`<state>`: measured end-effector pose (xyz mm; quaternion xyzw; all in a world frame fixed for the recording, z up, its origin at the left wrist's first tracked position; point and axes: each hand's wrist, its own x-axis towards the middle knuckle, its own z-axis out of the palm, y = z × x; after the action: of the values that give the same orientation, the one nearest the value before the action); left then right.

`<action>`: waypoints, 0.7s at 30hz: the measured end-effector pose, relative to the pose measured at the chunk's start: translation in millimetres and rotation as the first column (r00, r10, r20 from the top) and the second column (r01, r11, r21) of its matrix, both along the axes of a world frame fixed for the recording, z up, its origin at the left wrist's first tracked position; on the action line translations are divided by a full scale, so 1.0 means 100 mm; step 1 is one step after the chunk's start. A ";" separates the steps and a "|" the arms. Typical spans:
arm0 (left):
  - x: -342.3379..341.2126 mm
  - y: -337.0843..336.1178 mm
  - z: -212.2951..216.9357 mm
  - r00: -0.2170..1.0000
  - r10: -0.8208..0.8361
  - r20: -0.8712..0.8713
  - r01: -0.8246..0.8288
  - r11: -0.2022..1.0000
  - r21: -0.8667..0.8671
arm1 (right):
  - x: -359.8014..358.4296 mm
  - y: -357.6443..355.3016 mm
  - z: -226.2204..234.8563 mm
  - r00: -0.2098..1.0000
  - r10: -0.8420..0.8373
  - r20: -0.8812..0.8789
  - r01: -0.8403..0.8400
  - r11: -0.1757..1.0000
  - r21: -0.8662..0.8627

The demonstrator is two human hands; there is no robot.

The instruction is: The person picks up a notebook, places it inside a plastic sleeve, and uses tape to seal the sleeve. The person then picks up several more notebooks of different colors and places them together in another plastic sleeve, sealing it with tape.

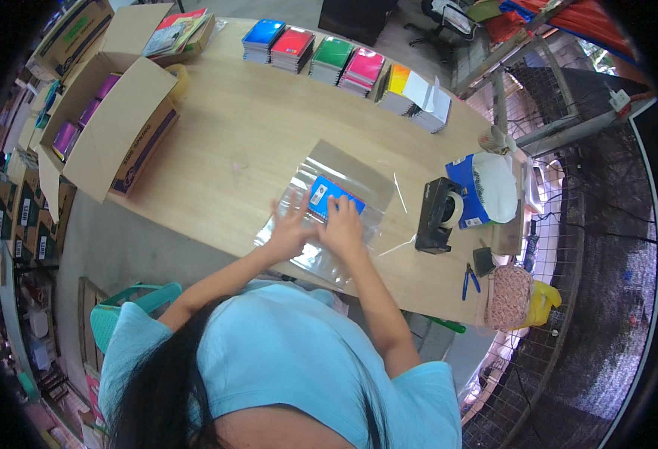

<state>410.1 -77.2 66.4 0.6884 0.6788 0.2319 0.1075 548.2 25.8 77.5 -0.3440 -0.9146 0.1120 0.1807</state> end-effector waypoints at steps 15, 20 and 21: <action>-0.04 0.30 0.19 0.960 -0.058 -0.274 0.091 0.990 0.110 | 0.11 -0.17 -0.29 0.995 -0.071 -0.075 0.076 0.995 0.063; 0.06 0.39 0.17 0.987 -0.149 -0.064 0.149 0.989 -0.011 | 0.13 -0.19 -0.22 0.977 -0.205 -0.063 0.195 0.972 -0.131; 0.02 0.36 0.12 0.987 -0.146 -0.061 0.148 0.988 0.033 | 0.16 -0.21 -0.22 0.957 -0.282 -0.072 0.255 0.932 -0.259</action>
<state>412.5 -40.8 78.1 0.7450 0.6245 0.2159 0.0914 564.2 4.8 56.0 -0.4791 -0.8267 0.2176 0.1990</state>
